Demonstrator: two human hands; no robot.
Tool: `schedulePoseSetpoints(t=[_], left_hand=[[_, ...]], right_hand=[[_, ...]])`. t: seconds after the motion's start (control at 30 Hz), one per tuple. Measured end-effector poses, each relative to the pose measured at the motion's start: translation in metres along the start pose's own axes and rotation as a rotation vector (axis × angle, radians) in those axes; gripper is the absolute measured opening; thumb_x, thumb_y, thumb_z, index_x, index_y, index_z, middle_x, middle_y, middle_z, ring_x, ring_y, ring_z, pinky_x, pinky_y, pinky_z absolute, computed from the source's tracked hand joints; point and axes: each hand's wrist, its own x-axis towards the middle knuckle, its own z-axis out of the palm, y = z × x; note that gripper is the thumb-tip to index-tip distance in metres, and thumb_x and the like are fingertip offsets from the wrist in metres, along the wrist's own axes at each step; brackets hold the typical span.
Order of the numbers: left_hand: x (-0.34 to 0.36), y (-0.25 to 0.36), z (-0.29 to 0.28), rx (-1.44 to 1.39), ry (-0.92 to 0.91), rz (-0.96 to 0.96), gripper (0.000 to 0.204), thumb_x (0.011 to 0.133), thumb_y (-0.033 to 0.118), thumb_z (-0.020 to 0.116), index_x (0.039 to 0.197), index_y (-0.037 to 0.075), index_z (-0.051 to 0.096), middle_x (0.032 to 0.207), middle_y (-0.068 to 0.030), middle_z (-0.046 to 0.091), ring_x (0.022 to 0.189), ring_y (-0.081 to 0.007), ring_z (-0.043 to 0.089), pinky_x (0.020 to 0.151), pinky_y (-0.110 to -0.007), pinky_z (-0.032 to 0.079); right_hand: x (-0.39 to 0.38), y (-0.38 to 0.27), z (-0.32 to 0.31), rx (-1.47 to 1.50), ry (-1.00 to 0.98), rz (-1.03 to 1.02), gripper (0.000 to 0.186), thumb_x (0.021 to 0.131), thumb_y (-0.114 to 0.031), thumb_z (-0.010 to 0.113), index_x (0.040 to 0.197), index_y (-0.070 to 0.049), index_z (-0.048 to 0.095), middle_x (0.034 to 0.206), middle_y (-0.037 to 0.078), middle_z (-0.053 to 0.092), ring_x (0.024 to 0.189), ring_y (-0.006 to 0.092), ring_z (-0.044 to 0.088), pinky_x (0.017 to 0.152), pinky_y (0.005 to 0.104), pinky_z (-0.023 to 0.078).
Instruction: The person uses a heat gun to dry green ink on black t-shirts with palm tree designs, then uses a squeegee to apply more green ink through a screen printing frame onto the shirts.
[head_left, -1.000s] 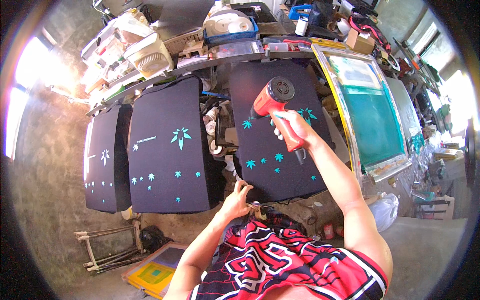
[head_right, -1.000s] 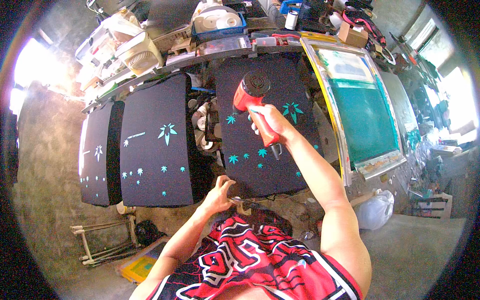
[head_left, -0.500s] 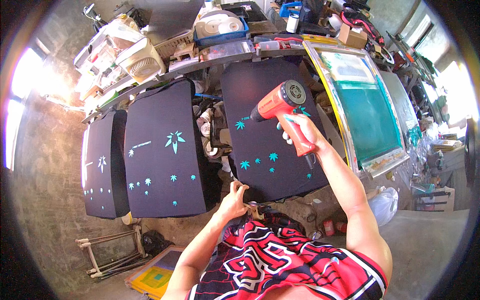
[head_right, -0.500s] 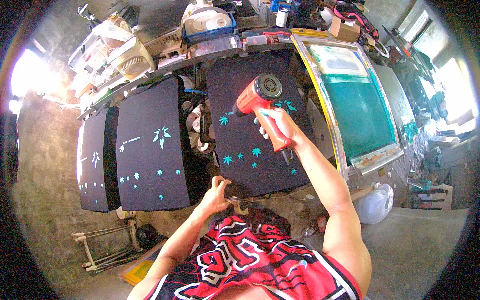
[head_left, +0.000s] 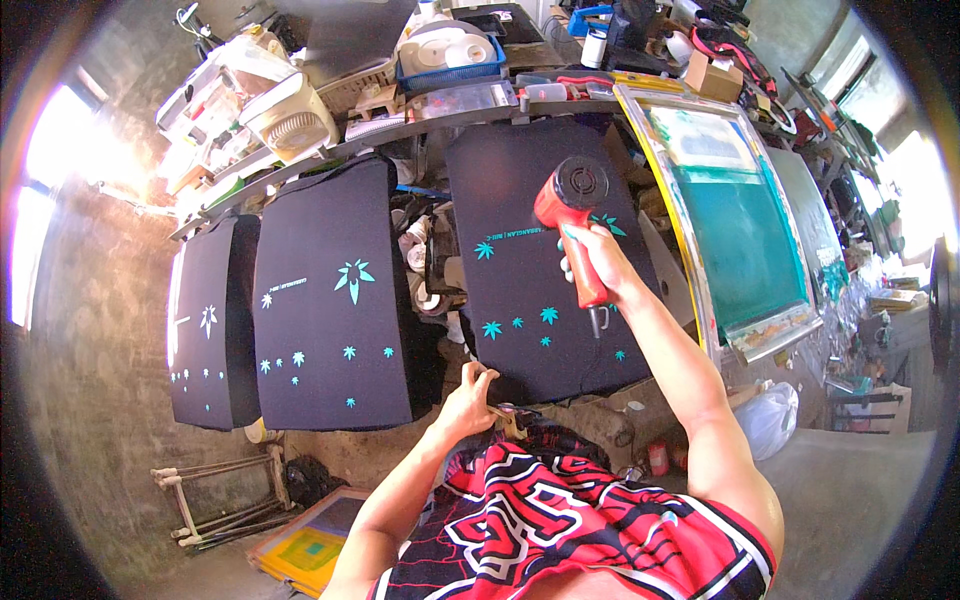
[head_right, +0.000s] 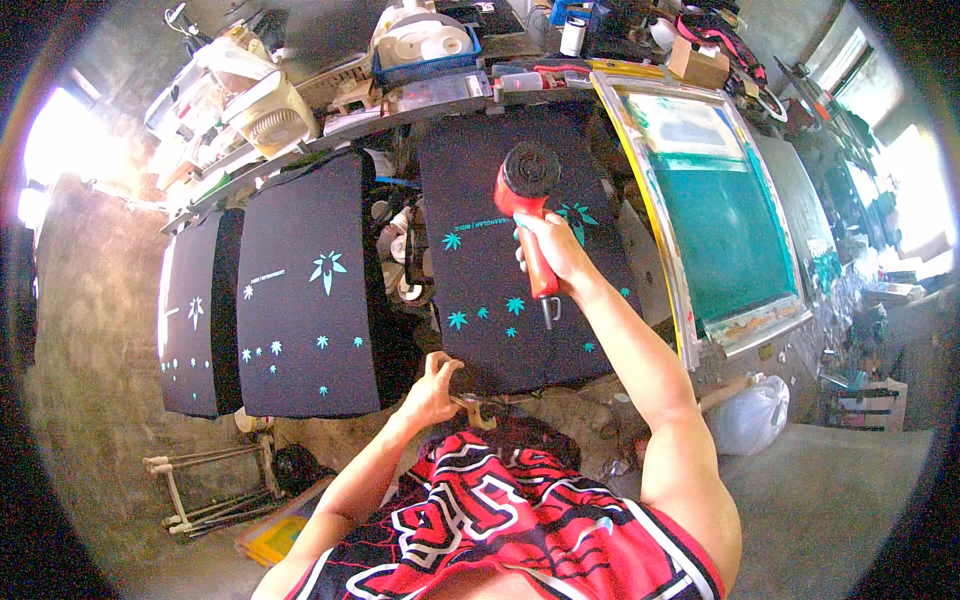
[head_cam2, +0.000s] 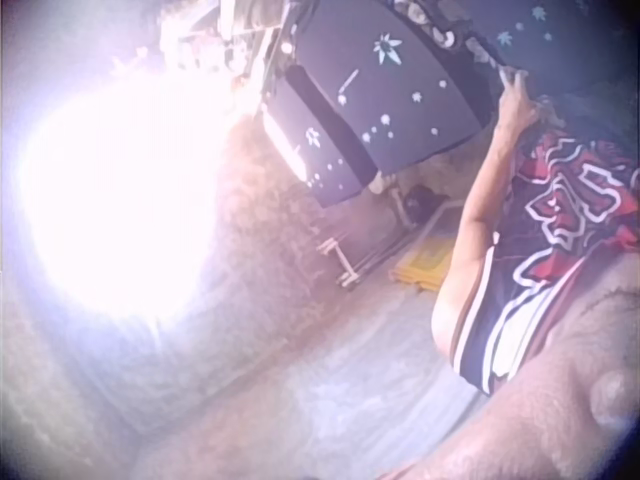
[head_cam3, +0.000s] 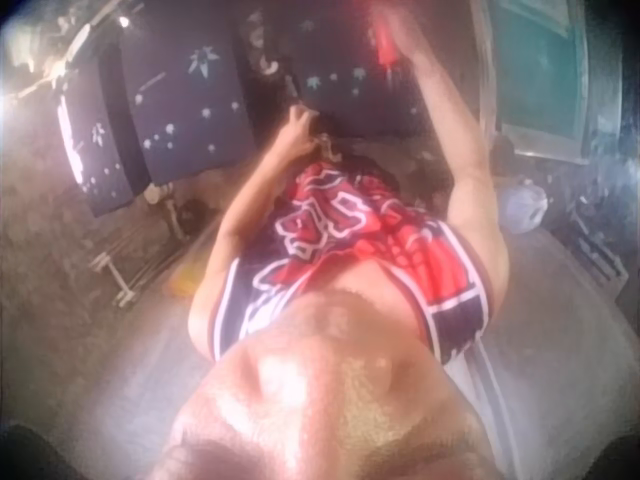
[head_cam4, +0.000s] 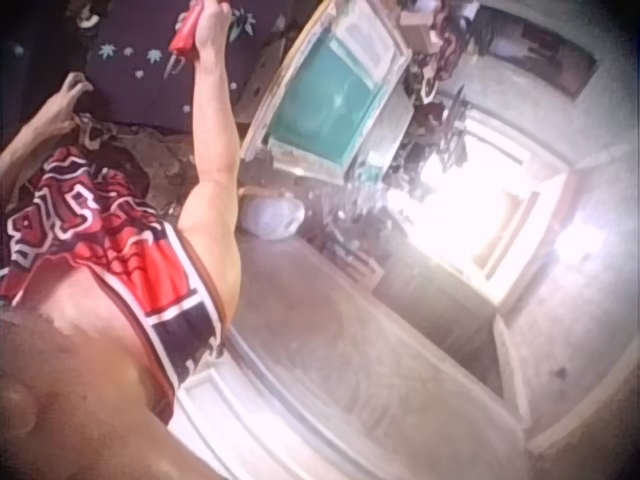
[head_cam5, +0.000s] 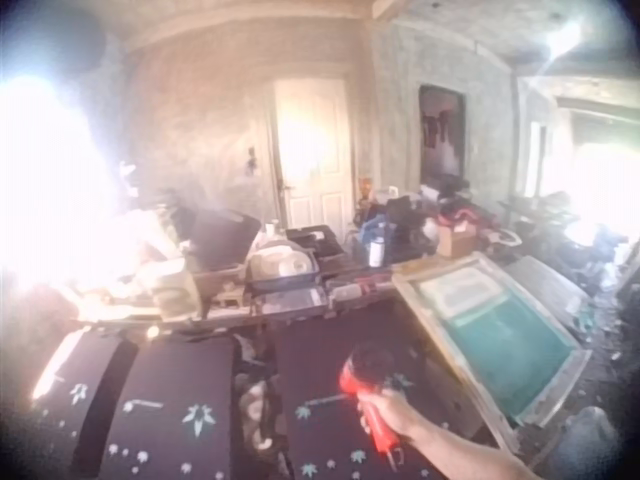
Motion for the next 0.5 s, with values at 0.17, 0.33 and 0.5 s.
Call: schedulePoseSetpoints(t=[0.17,0.33,0.5], left_hand=[[-0.002,0.0,0.0,0.012,0.002,0.009,0.075,0.067,0.01,0.082,0.134,0.005,0.049,0.131,-0.0239,0.041,0.097,-0.0473,0.065,0.083,-0.049,0.059],[-0.002,-0.002,0.0,-0.006,0.01,0.012,0.074,0.066,0.009,0.081,0.133,0.005,0.05,0.131,-0.0233,0.041,0.095,-0.0465,0.065,0.082,-0.049,0.06],[-0.002,-0.002,0.0,0.005,0.007,0.018,0.073,0.066,0.008,0.081,0.133,0.005,0.05,0.13,-0.0228,0.041,0.095,-0.0459,0.065,0.082,-0.048,0.06]], right_hand=[[0.001,-0.001,0.012,0.035,-0.086,0.1,0.034,0.101,-0.035,0.058,0.112,-0.002,0.059,0.087,0.006,0.063,0.065,0.0148,0.064,0.054,0.0293,0.055],[0.005,0.002,0.022,-0.013,-0.08,0.012,0.037,0.1,-0.039,0.06,0.106,-0.002,0.06,0.084,0.007,0.064,0.064,0.0146,0.064,0.054,0.0289,0.054],[0.007,0.004,0.018,0.078,-0.138,0.1,0.036,0.1,-0.038,0.06,0.106,-0.002,0.06,0.085,0.006,0.064,0.064,0.0145,0.064,0.054,0.0291,0.055]])
